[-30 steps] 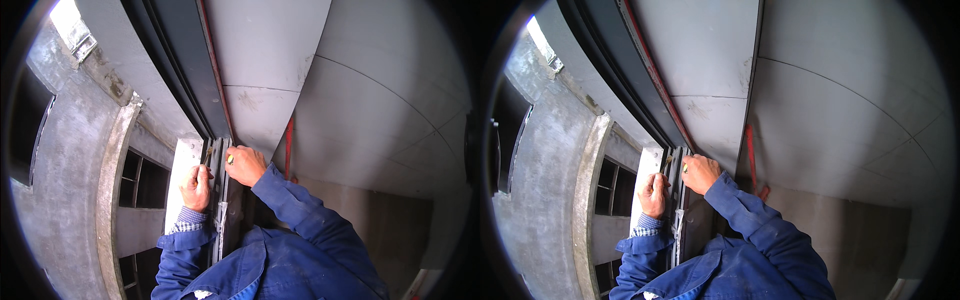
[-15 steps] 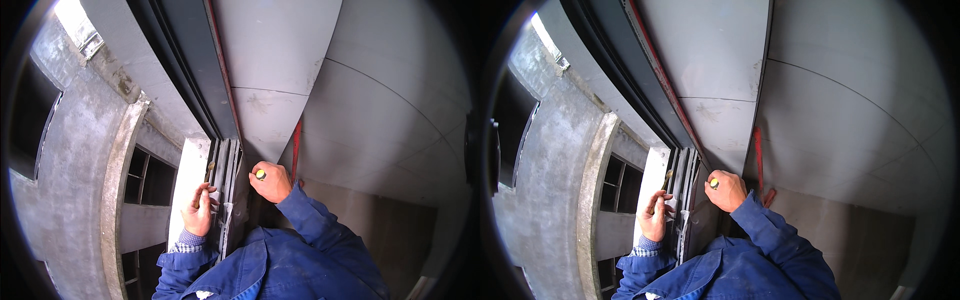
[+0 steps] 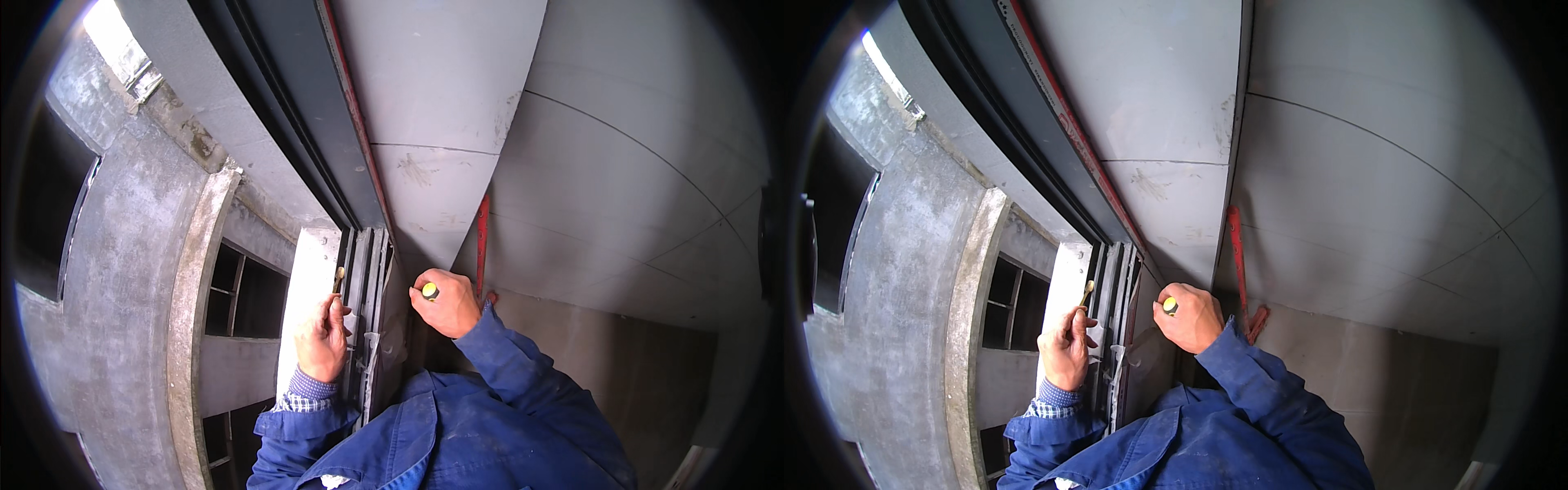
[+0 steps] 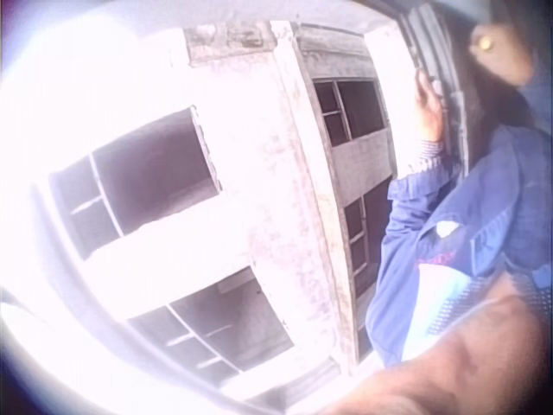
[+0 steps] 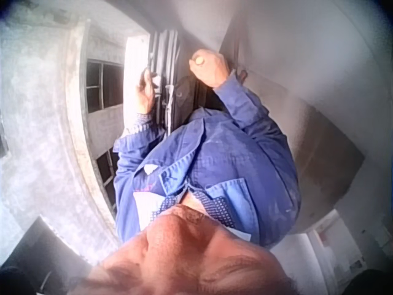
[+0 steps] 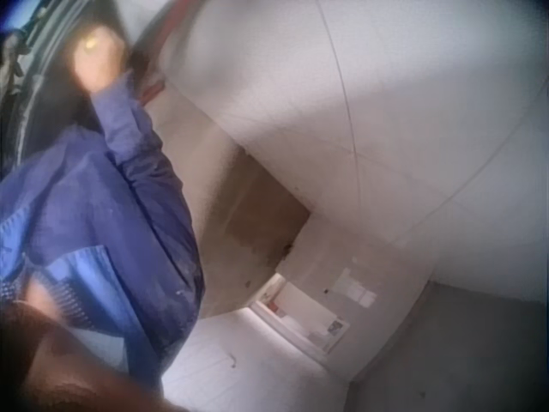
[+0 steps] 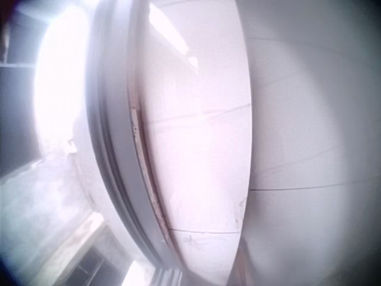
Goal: The person uses a screwdriver to tighten screws along a window frame, then sweeps the floor with a broom. The work occurs in a room with tiled walls and a concrete floor.
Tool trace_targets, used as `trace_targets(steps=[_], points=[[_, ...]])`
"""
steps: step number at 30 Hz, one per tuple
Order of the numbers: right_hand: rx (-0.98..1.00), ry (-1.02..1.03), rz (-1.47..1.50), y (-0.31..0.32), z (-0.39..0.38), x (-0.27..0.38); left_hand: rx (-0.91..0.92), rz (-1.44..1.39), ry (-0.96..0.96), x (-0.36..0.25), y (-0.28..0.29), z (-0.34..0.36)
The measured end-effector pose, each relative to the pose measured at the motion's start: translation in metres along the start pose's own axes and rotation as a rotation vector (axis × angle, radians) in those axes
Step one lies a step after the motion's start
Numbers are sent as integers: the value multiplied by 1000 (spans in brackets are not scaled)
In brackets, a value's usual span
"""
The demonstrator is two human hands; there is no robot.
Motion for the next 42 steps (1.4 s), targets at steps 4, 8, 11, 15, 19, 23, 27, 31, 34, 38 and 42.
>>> trace_targets(steps=[4,8,11,15,19,23,27,31,34,38,42], points=[[0,-6,9,0,-1,-2,6,-56,34,1,0,6],[11,-4,13,-2,0,-2,22,-177,97,14,0,20],[-5,2,14,0,1,-3,49,-224,145,16,5,38],[4,-10,17,0,2,-5,52,-266,206,22,2,50],[1,-5,7,0,3,-7,70,-382,175,29,2,56],[1,-16,16,-1,6,-8,92,-435,196,38,2,61],[38,-39,30,-7,9,-8,85,-390,146,39,0,65],[44,-42,32,-10,10,-10,35,-361,83,43,-7,67],[47,-48,32,-11,11,-10,52,-454,132,50,-10,67],[45,-51,33,-11,11,-10,60,-662,195,52,-10,76],[54,-58,31,-13,9,-12,11,-686,175,58,-11,79]])
Point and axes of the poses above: each hand's wrist, its own z-axis towards the middle knuckle, its own y-axis out of the back of the hand, x = y × z, the point moved 9 cm from there along z, towards the middle knuckle, and after that the axes turned 11 degrees about x, right-handed, at the moved point
